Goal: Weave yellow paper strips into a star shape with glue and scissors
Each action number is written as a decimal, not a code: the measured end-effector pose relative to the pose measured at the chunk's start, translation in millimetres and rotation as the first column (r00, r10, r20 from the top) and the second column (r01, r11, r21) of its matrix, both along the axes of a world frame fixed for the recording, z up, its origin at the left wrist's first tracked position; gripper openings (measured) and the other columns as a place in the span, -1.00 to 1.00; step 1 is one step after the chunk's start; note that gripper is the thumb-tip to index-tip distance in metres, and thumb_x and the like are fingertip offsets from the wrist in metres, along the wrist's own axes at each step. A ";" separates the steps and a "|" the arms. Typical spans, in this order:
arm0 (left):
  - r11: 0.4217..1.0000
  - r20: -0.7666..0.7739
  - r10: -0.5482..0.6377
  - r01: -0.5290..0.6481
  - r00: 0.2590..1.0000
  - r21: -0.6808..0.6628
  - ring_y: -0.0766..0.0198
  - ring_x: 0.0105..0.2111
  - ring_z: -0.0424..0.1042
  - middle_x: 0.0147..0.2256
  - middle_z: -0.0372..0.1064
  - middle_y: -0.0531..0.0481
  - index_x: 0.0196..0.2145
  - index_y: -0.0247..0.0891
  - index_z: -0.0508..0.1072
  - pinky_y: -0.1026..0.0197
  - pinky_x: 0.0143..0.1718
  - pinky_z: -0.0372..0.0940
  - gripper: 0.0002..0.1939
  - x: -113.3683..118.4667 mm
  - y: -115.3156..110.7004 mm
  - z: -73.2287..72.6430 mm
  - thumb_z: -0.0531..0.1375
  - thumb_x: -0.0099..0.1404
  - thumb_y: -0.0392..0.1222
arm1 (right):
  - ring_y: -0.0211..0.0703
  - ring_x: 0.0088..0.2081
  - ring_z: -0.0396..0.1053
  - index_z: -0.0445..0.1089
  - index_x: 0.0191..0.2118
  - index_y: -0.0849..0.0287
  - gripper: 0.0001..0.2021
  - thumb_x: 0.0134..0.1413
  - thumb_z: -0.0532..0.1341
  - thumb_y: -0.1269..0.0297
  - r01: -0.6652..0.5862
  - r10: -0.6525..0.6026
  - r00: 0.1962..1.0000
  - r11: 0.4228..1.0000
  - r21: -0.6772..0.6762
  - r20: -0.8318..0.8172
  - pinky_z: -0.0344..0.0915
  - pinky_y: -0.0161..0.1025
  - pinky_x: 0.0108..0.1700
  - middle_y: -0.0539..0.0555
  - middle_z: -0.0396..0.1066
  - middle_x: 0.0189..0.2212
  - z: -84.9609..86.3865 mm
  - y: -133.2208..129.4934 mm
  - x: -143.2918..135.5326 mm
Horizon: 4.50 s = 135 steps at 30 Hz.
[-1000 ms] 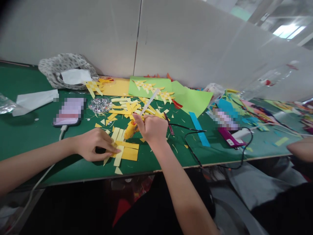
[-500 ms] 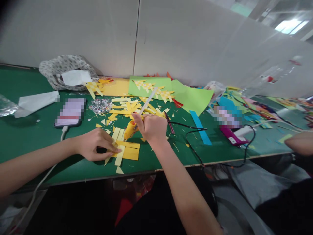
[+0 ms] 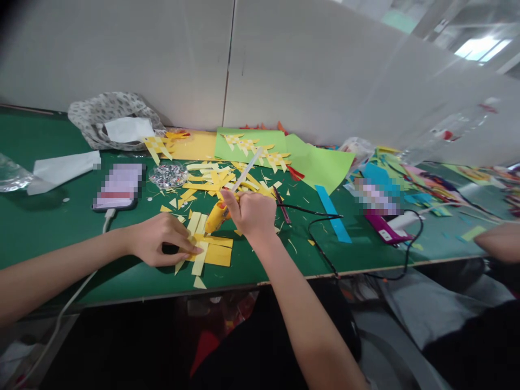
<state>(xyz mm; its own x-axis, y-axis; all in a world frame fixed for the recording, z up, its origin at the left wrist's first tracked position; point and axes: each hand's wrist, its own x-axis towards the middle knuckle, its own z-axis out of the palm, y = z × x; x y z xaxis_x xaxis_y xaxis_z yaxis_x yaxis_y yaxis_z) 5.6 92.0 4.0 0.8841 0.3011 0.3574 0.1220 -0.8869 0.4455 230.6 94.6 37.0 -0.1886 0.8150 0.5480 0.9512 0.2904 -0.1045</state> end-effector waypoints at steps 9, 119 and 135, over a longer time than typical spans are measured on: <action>1.000 0.001 0.009 -0.009 1.000 -0.001 0.31 -0.54 0.44 -0.47 0.52 0.01 -0.27 -0.09 0.53 0.33 -0.57 0.20 -0.77 0.6 -0.8 0.8 0.11 0.16 -0.22 | -0.37 -0.70 0.12 0.31 -0.76 0.24 -0.19 0.13 -0.39 -0.15 0.040 -0.040 0.999 0.999 0.008 0.000 -0.23 -0.35 -0.61 0.05 0.24 -0.77 0.3 0.1 -2.9; 0.928 -0.148 0.076 -0.015 0.986 0.372 0.31 -0.60 0.33 -0.56 0.39 0.04 -0.07 -0.20 0.38 0.24 -0.61 0.06 -0.67 -1.1 -2.2 3.3 0.04 0.23 -0.12 | -0.04 -0.47 0.33 0.21 -0.70 0.15 -0.33 0.00 -0.25 -0.30 0.346 -0.454 0.872 0.834 -0.429 -0.181 0.07 -0.23 -0.49 0.17 0.31 -0.65 -18.4 54.4 54.4; 0.934 -0.213 0.163 -0.081 0.964 0.347 0.30 -0.59 0.34 -0.55 0.40 0.03 -0.06 -0.21 0.38 0.24 -0.60 0.08 -0.62 0.3 -3.4 4.7 0.02 0.22 -0.05 | -0.10 -0.49 0.30 0.18 -0.67 0.15 -0.39 0.09 -0.23 -0.20 0.326 -0.422 0.891 0.852 -0.409 -0.168 0.06 -0.24 -0.47 0.15 0.32 -0.62 -21.5 52.8 48.7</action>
